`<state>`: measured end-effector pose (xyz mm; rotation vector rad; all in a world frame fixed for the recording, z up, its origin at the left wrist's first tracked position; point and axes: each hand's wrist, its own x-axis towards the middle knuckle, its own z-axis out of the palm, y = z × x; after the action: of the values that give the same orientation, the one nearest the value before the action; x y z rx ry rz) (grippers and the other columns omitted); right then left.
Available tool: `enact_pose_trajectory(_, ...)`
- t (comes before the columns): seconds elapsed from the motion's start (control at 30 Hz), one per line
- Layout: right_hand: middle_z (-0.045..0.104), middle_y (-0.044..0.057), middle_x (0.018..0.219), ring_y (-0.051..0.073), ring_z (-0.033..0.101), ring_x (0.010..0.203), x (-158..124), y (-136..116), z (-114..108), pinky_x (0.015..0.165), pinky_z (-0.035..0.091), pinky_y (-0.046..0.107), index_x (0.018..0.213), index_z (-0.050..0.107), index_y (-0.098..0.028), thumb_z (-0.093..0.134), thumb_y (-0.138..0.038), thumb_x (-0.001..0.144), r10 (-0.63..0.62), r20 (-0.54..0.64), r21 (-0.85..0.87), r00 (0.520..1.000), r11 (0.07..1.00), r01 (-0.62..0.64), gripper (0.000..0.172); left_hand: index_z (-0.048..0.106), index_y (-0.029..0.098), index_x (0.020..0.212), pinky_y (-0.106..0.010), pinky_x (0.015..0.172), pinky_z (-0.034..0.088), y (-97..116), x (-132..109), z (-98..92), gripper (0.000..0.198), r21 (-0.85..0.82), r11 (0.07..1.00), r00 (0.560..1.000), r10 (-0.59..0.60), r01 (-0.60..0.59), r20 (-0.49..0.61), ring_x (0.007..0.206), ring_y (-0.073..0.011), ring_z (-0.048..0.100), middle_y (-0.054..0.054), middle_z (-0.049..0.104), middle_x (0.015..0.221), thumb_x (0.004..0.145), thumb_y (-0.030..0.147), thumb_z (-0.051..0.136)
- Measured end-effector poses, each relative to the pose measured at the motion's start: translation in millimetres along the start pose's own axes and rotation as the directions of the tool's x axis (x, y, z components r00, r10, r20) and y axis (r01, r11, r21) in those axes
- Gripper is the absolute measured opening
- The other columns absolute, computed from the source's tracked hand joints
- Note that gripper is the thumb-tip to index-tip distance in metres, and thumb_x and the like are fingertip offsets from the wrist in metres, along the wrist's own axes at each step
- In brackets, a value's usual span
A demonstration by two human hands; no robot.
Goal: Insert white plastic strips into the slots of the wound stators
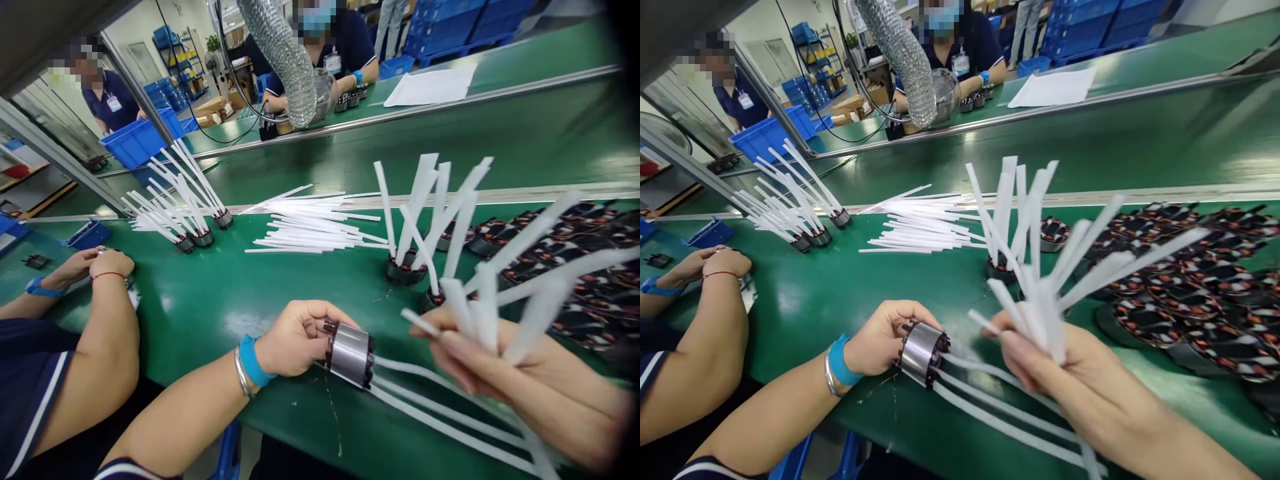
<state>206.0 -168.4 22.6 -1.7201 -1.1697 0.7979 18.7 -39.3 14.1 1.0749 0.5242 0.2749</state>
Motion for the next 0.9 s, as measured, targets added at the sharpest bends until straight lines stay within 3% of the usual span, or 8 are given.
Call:
enact_pose_trajectory(0.07, 0.050, 0.001, 0.055, 0.015, 0.046, 0.050, 3, -4, -2, 0.047, 0.042, 0.025, 0.073, 0.067, -0.021, 0.048, -0.057, 0.083, -0.048, 0.203, -0.015, 0.978, 0.999, 0.052, 0.042, 0.064, 0.011, 0.082, -0.020, 0.048, 0.051, -3, 1, 2.1, 0.029, -0.098, 0.994, 0.998, -0.047, 0.051, 0.050, 0.054, -0.0120, 0.063, -0.003, 0.067, 0.067, 0.059, 0.020, 0.079)
enact_pose_trajectory(0.13, 0.058, 0.003, 0.065, 0.019, 0.055, 0.061, 6, -9, -5, 0.055, 0.047, 0.027, 0.074, 0.070, -0.023, 0.050, -0.054, 0.082, -0.095, 0.279, -0.023, 0.956, 0.994, 0.105, 0.038, 0.064, 0.012, 0.083, -0.024, 0.043, 0.053, -4, 3, 3.1, 0.032, -0.152, 0.985, 0.995, -0.073, 0.084, 0.073, 0.053, -0.0152, 0.064, -0.003, 0.067, 0.066, 0.057, 0.022, 0.080)
enact_pose_trajectory(0.27, 0.066, 0.002, 0.076, 0.019, 0.060, 0.068, 8, -19, -1, 0.061, 0.049, 0.026, 0.078, 0.071, -0.025, 0.054, -0.048, 0.080, -0.117, 0.255, 0.018, 0.960, 0.993, 0.116, 0.029, 0.067, 0.012, 0.088, -0.026, 0.048, 0.055, -4, 4, 3.6, 0.030, -0.135, 0.989, 0.996, -0.058, 0.067, 0.065, 0.055, -0.0161, 0.065, -0.004, 0.069, 0.070, 0.062, 0.020, 0.077)
enact_pose_trajectory(0.37, 0.062, 0.000, 0.064, 0.015, 0.057, 0.057, 7, -22, 10, 0.054, 0.047, 0.023, 0.069, 0.063, -0.021, 0.058, -0.039, 0.076, -0.049, 0.206, 0.119, 0.977, 0.993, 0.025, 0.020, 0.068, 0.012, 0.096, -0.030, 0.056, 0.057, -4, 3, 4.8, 0.031, -0.148, 0.985, 0.991, -0.077, 0.093, 0.110, 0.062, -0.0195, 0.068, -0.007, 0.070, 0.075, 0.067, 0.023, 0.071)
enact_pose_trajectory(0.5, 0.053, -0.004, 0.051, 0.012, 0.049, 0.048, 7, -14, 24, 0.047, 0.041, 0.021, 0.057, 0.048, -0.021, 0.054, -0.025, 0.068, -0.004, 0.149, 0.168, 0.989, 0.986, -0.021, 0.013, 0.065, 0.011, 0.106, -0.034, 0.069, 0.056, -5, 1, 8.4, 0.046, -0.165, 0.981, 0.983, -0.078, 0.106, 0.167, 0.075, -0.0224, 0.068, -0.012, 0.070, 0.089, 0.061, 0.021, 0.073)
enact_pose_trajectory(0.6, 0.051, -0.004, 0.052, 0.012, 0.047, 0.050, 7, -4, 29, 0.048, 0.039, 0.021, 0.057, 0.046, -0.021, 0.054, -0.023, 0.065, 0.024, 0.122, 0.150, 0.992, 0.988, -0.043, 0.012, 0.063, 0.010, 0.109, -0.029, 0.072, 0.054, -8, -1, 11.4, 0.050, -0.048, 0.996, 0.991, -0.071, 0.077, 0.111, 0.073, -0.0175, 0.067, -0.013, 0.070, 0.090, 0.064, 0.028, 0.075)
enact_pose_trajectory(0.73, 0.047, -0.004, 0.055, 0.011, 0.043, 0.050, 5, 2, 32, 0.046, 0.037, 0.022, 0.057, 0.048, -0.021, 0.058, -0.024, 0.064, 0.066, 0.063, 0.096, 0.996, 0.993, -0.072, 0.012, 0.065, 0.006, 0.105, -0.024, 0.070, 0.051, -10, -3, 13.3, 0.052, 0.164, 0.985, 0.998, -0.045, 0.053, -0.049, 0.073, -0.0152, 0.064, -0.014, 0.069, 0.089, 0.065, 0.037, 0.075)
enact_pose_trajectory(0.9, 0.048, -0.003, 0.058, 0.013, 0.045, 0.052, 6, 6, 29, 0.047, 0.040, 0.023, 0.060, 0.050, -0.021, 0.060, -0.029, 0.068, 0.036, 0.159, 0.029, 0.987, 0.999, -0.041, 0.015, 0.065, 0.006, 0.107, -0.020, 0.061, 0.047, -12, -5, 14.1, 0.044, 0.252, 0.965, 0.996, -0.049, 0.065, -0.070, 0.064, -0.0111, 0.059, -0.010, 0.067, 0.081, 0.069, 0.029, 0.067)
